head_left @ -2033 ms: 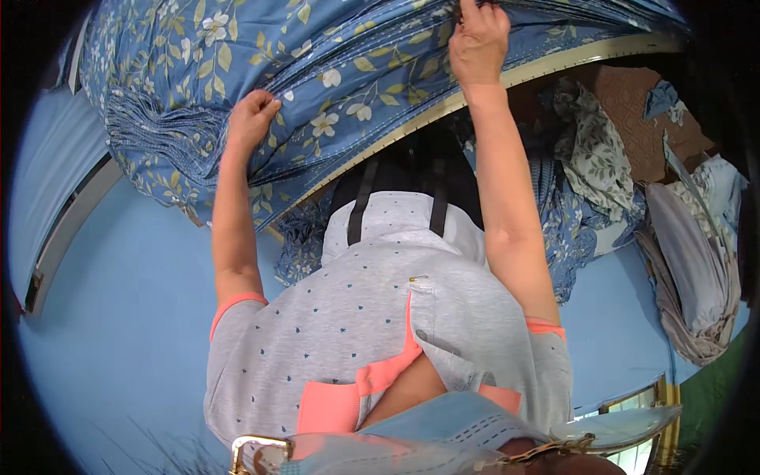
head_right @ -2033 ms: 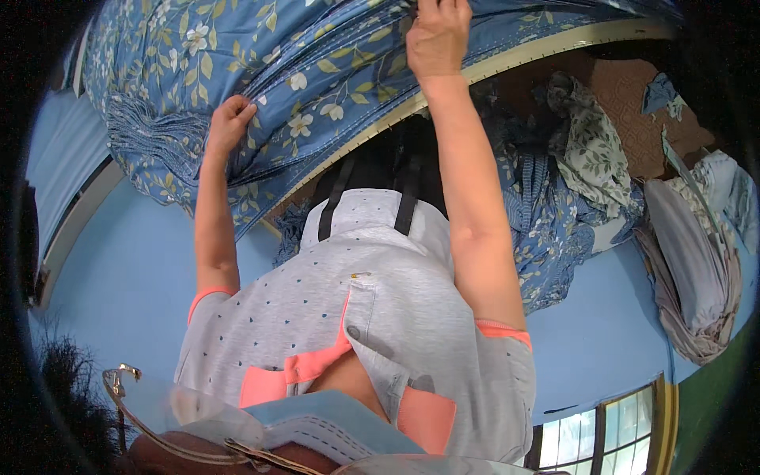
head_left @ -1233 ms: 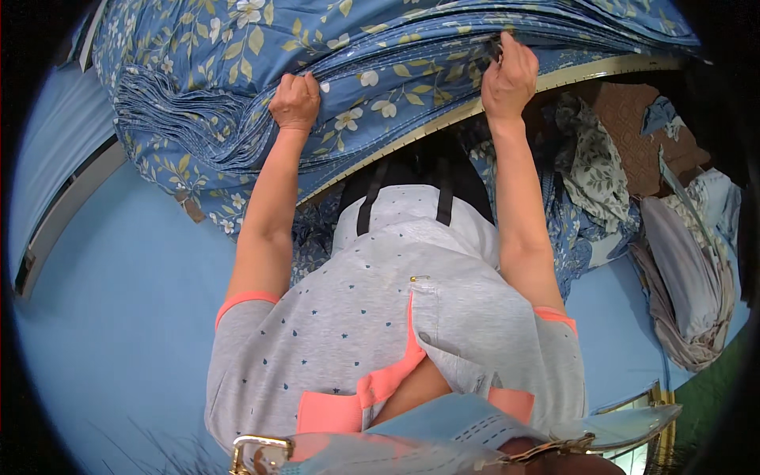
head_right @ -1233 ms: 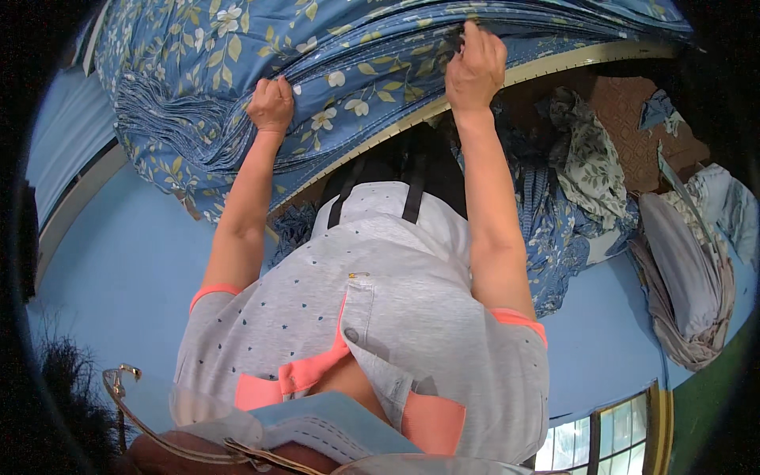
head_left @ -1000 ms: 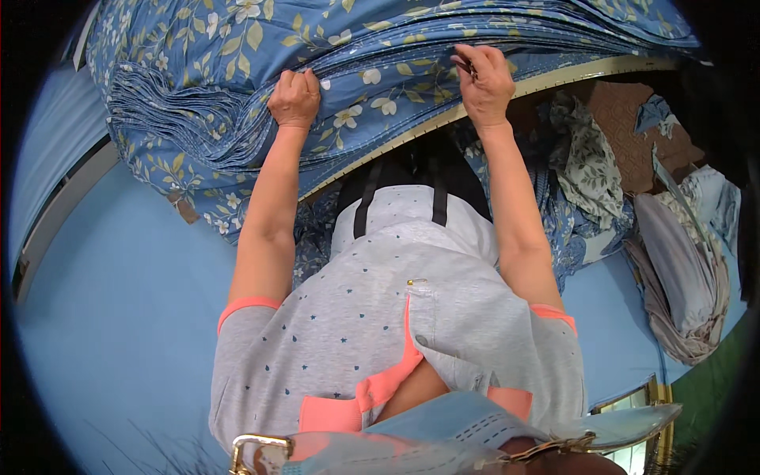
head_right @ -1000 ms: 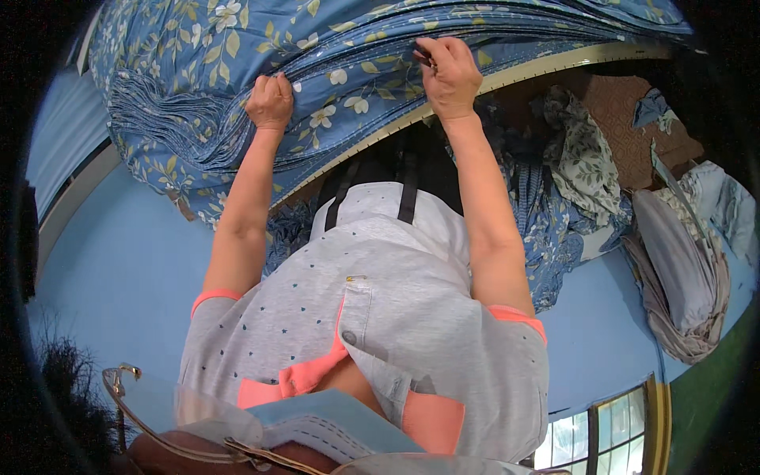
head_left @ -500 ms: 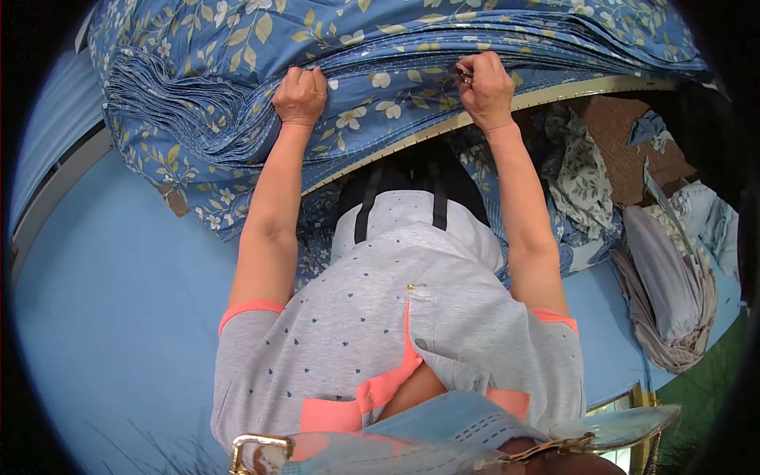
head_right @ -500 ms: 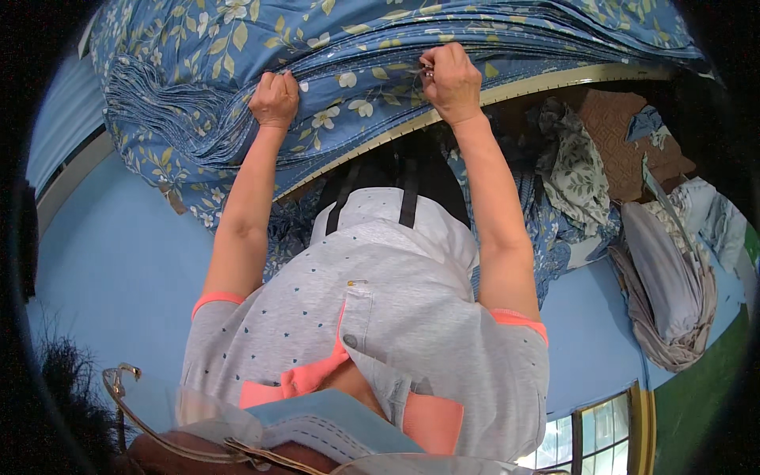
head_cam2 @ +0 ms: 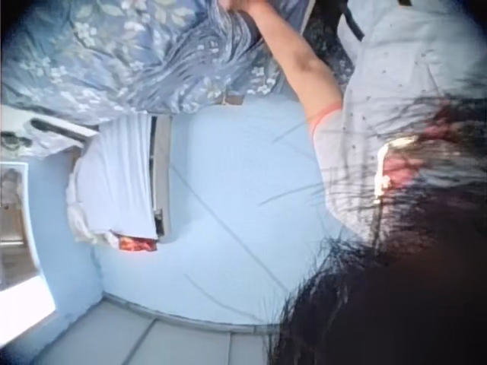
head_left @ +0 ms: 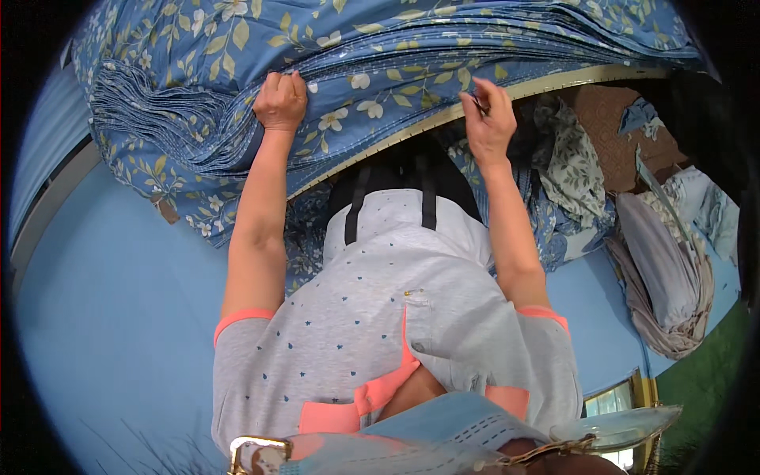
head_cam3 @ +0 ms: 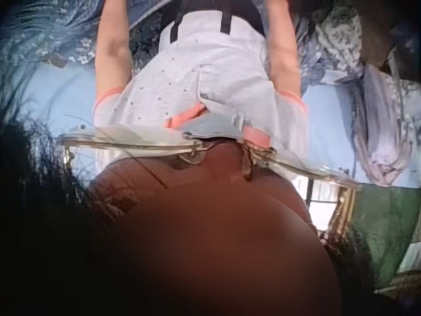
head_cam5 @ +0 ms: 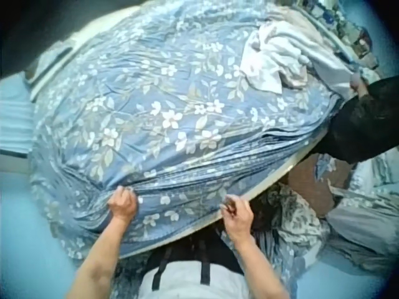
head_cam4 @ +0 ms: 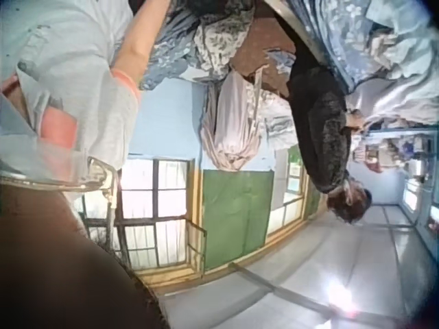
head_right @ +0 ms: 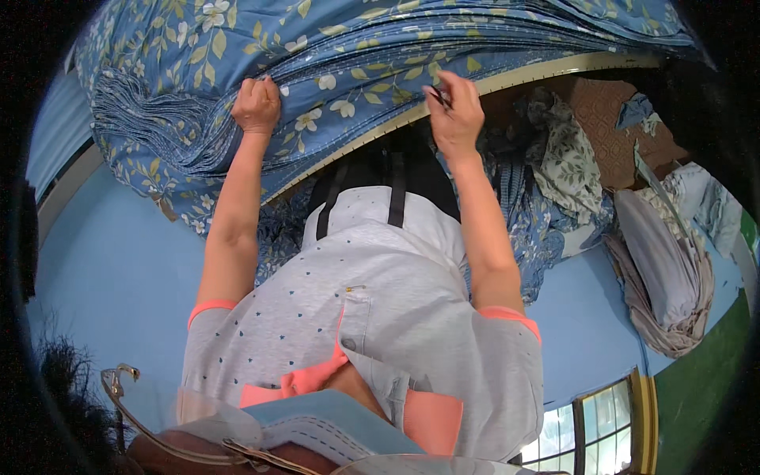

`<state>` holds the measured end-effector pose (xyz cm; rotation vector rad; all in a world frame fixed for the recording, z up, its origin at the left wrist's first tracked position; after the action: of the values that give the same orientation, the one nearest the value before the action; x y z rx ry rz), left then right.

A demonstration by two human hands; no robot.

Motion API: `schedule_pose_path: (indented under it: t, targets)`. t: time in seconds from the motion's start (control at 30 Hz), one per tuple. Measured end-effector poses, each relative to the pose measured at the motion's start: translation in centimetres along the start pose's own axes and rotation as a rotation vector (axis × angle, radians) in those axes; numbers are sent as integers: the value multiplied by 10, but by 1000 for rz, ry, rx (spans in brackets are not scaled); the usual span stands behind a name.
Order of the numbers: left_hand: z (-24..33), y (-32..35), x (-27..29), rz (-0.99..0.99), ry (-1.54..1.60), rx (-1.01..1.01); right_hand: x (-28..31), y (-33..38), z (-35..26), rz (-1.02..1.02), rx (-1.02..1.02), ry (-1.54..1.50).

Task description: Measure and mark blue floral fabric on a table using a ruler and marking tool.

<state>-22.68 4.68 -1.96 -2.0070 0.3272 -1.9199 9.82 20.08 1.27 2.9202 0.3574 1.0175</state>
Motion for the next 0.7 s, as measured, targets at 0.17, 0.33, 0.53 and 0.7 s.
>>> schedule_pose_path:
  t: [0.17, 0.33, 0.53, 0.7]
  targets:
    - [0, 4, 1, -10, -1, 10, -37, -25, -37, 1, 278, 115]
    - [1, 2, -2, -15, 3, 3, -46, -33, -30, 0, 277, 135]
    - [-3, 4, 0, 5, -2, 16, -31, -12, -2, 16, 184, 99]
    - [-3, 5, 2, -13, 1, 11, -24, 2, 14, -63, -36, 48]
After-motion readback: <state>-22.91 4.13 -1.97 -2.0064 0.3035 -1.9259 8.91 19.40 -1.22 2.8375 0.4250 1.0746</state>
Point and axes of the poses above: each hand's wrist, its own y-axis away from the middle knuckle, its own x-axis out of the back of the hand, z = x × y, the point moved 8 cm from there along -y, towards the middle knuckle, and after that the axes turned 15 degrees about -x, right-handed, at the moved point
